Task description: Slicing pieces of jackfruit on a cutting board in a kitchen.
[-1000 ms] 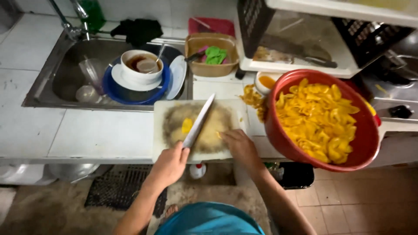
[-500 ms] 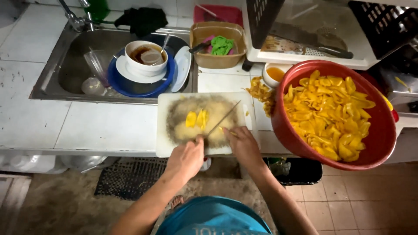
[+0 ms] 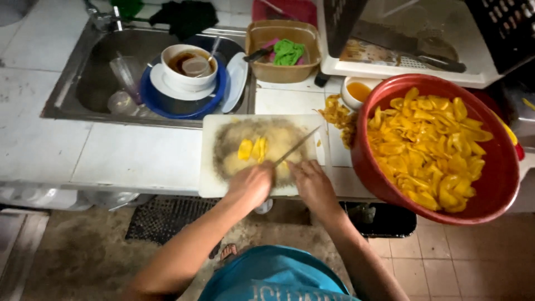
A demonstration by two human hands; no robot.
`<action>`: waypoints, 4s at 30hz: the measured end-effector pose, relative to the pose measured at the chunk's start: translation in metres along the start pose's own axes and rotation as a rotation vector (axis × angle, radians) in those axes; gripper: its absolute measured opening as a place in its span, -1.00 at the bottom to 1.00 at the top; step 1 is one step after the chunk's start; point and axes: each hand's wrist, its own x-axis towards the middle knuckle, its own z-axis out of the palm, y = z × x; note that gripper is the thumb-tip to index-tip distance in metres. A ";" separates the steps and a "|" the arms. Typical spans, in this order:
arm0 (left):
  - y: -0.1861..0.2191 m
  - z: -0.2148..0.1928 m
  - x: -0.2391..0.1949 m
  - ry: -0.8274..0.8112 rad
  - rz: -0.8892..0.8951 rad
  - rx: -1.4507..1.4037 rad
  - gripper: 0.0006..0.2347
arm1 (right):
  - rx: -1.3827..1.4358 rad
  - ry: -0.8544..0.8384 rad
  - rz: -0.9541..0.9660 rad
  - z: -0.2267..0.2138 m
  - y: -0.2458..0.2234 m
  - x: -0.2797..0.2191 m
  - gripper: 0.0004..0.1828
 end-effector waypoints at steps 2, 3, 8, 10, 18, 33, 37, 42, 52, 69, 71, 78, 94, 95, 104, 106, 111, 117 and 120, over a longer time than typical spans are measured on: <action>0.011 0.005 0.018 0.019 -0.023 0.009 -0.83 | 0.015 0.031 0.017 0.001 0.015 -0.008 -0.54; 0.017 0.008 0.029 0.031 -0.038 0.015 -0.85 | 0.025 0.060 0.043 0.000 0.025 -0.011 -0.53; 0.027 0.051 0.042 0.341 0.028 0.198 -0.87 | 0.241 0.115 0.254 -0.053 -0.016 0.031 -0.59; 0.021 0.073 0.046 0.381 0.024 0.243 -0.87 | 0.342 0.122 0.335 -0.042 -0.028 0.058 -0.63; -0.001 0.111 0.051 0.464 0.208 0.304 -0.84 | -0.223 -0.235 -0.180 0.053 0.009 0.117 -0.74; 0.026 0.073 0.018 0.393 0.140 0.079 -0.86 | 0.086 -0.024 0.551 -0.213 0.011 0.059 -0.63; 0.025 0.070 0.019 0.365 0.158 0.087 -0.86 | 0.007 -0.052 0.602 -0.228 0.057 0.052 -0.64; 0.034 0.078 0.027 0.319 0.052 0.079 -0.85 | 0.147 -0.175 0.708 -0.216 0.000 0.078 -0.64; 0.015 0.131 0.043 0.186 0.069 0.122 -0.80 | 0.170 -0.393 -0.727 0.053 -0.072 0.170 -0.53; -0.031 0.089 -0.027 0.277 0.080 -0.044 -0.86 | 0.383 -0.334 0.131 -0.064 -0.039 0.115 -0.74; -0.032 0.064 -0.036 0.264 0.063 -0.133 -0.86 | 0.346 -0.194 0.229 -0.070 -0.019 0.079 -0.79; -0.011 0.032 -0.055 0.293 0.007 -0.191 -0.77 | 0.439 0.150 0.562 0.015 0.009 0.003 -0.77; 0.012 0.068 -0.053 0.399 0.041 0.240 -0.94 | 0.301 0.081 0.640 0.016 0.021 0.008 -0.78; 0.011 0.071 -0.051 0.405 0.022 0.273 -0.95 | 0.344 0.073 0.662 0.014 0.020 0.008 -0.79; 0.006 0.084 -0.030 0.505 0.012 0.473 -0.98 | 0.436 0.093 0.675 0.013 0.020 0.010 -0.82; 0.006 0.087 -0.025 0.531 0.016 0.515 -0.99 | 0.427 0.073 0.699 0.013 0.019 0.010 -0.81; 0.004 0.096 -0.002 0.601 0.020 0.616 -0.99 | 0.531 0.081 0.699 0.017 0.020 0.008 -0.86; -0.015 0.051 0.015 0.524 0.096 0.374 -0.93 | 0.462 0.086 0.722 0.009 0.011 0.005 -0.69; -0.014 0.010 0.018 0.292 0.152 0.168 -0.83 | 0.772 0.087 0.712 0.010 0.027 -0.006 -0.76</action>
